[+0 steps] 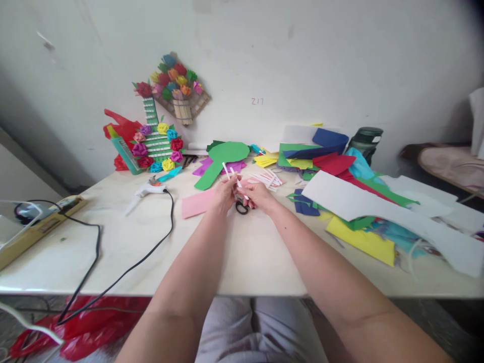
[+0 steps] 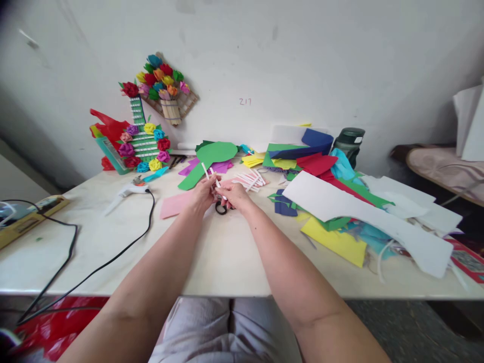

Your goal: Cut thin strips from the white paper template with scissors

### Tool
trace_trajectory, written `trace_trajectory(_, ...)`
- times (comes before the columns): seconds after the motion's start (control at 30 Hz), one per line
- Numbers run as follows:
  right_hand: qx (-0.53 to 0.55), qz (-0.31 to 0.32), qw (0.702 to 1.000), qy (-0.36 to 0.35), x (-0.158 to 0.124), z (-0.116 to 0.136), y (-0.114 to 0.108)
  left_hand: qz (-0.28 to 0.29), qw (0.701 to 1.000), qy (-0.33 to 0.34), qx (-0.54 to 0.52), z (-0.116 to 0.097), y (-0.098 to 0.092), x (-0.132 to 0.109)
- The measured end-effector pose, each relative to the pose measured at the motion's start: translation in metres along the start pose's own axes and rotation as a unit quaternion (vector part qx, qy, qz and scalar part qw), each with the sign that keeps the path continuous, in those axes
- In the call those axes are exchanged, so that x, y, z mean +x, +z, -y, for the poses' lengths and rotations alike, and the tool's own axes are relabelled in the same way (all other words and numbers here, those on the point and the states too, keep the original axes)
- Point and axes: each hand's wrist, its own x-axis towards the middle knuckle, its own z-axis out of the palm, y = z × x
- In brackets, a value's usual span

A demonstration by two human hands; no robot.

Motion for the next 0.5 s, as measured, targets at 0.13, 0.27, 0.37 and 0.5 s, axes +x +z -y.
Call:
trace_trajectory(0.13, -0.138, -0.089, 0.986, -0.039, 0.006, 0.002, -0.022, -0.012, 1.0, -0.005, 0.01, 0.002, -0.003, 0.001)
trace_trajectory(0.27, -0.3, -0.244, 0.922, -0.011, 0.009, 0.004, -0.056, -0.04, 0.999, -0.023, -0.001, 0.002, -0.006, 0.003)
trace_trajectory(0.37, -0.401, -0.26, 0.877, 0.038, 0.006, 0.006, -0.066, -0.052, 0.998, -0.038, 0.01, 0.001, -0.006, 0.003)
trace_trajectory(0.5, -0.485, -0.218, 0.844, 0.063, 0.004, 0.005, -0.061, -0.05, 0.998, -0.024, 0.016, 0.002, -0.006, 0.003)
